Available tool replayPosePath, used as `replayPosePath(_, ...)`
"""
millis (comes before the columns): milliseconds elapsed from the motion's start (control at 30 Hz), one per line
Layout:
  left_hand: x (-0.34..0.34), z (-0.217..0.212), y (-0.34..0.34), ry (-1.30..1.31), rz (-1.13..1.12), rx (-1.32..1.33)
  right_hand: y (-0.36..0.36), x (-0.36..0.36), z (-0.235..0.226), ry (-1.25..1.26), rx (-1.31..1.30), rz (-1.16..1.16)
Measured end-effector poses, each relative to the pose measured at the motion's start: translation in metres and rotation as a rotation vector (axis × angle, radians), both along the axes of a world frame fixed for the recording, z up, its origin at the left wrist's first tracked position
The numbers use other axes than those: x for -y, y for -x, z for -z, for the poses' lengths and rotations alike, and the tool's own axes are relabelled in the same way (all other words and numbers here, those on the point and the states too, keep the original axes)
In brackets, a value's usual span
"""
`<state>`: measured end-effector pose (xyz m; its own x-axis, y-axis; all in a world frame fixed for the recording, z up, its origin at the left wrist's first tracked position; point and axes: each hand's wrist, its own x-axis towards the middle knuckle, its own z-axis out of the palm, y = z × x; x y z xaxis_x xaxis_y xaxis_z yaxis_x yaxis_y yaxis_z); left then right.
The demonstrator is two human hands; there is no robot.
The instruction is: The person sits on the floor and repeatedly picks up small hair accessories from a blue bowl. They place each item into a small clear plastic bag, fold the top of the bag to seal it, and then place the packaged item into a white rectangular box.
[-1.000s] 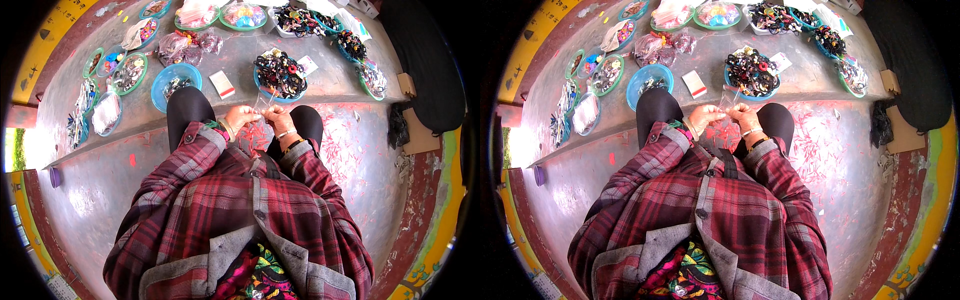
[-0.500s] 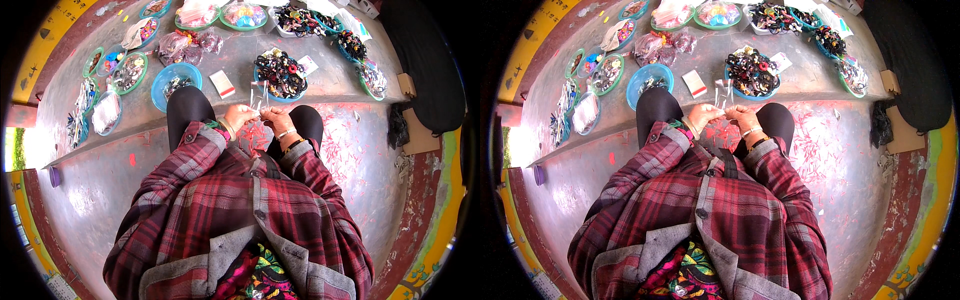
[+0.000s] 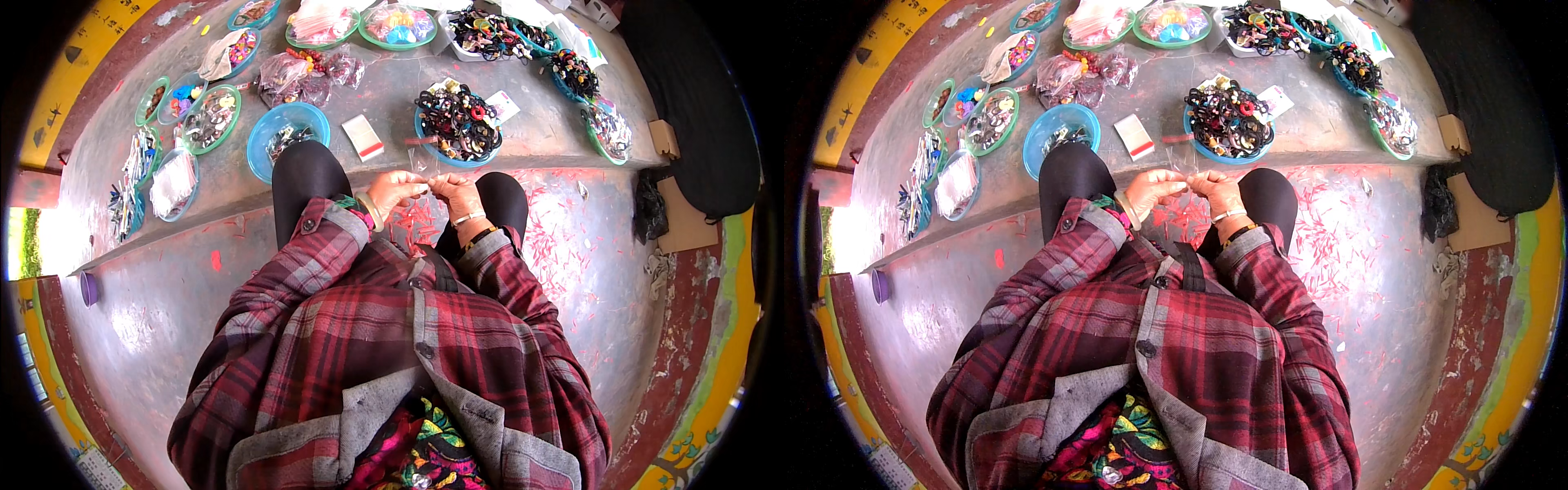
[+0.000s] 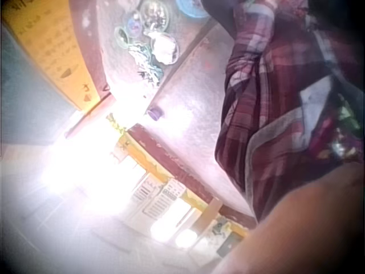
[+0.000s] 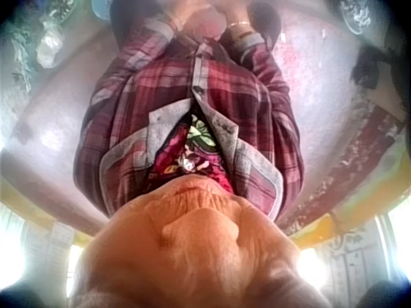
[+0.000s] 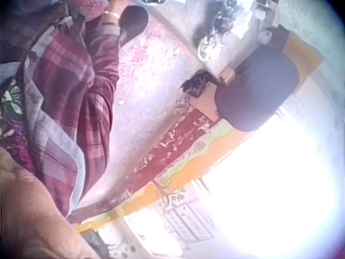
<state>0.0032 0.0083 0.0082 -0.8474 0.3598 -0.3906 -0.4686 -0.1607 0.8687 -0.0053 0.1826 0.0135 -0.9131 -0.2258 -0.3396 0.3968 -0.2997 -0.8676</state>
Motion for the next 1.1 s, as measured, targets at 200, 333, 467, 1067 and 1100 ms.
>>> replayPosePath(200,0.003,0.002,0.003,-0.153,-0.108,0.032,0.001,0.001,0.0,-0.021,0.006,-0.011)
replayPosePath(333,0.003,0.005,0.003,-0.138,-0.154,0.013,0.0,0.004,-0.001,-0.038,-0.029,0.01)
replayPosePath(467,0.003,0.004,0.005,0.032,-0.151,0.026,0.001,0.005,0.002,-0.195,-0.09,0.091)
replayPosePath(1067,0.003,-0.011,0.001,-0.099,-0.106,0.042,0.001,0.006,-0.014,-0.527,-0.28,0.091)
replayPosePath(1100,0.003,-0.012,0.0,-0.093,-0.075,0.024,0.001,0.001,-0.015,-0.355,-0.086,0.032)
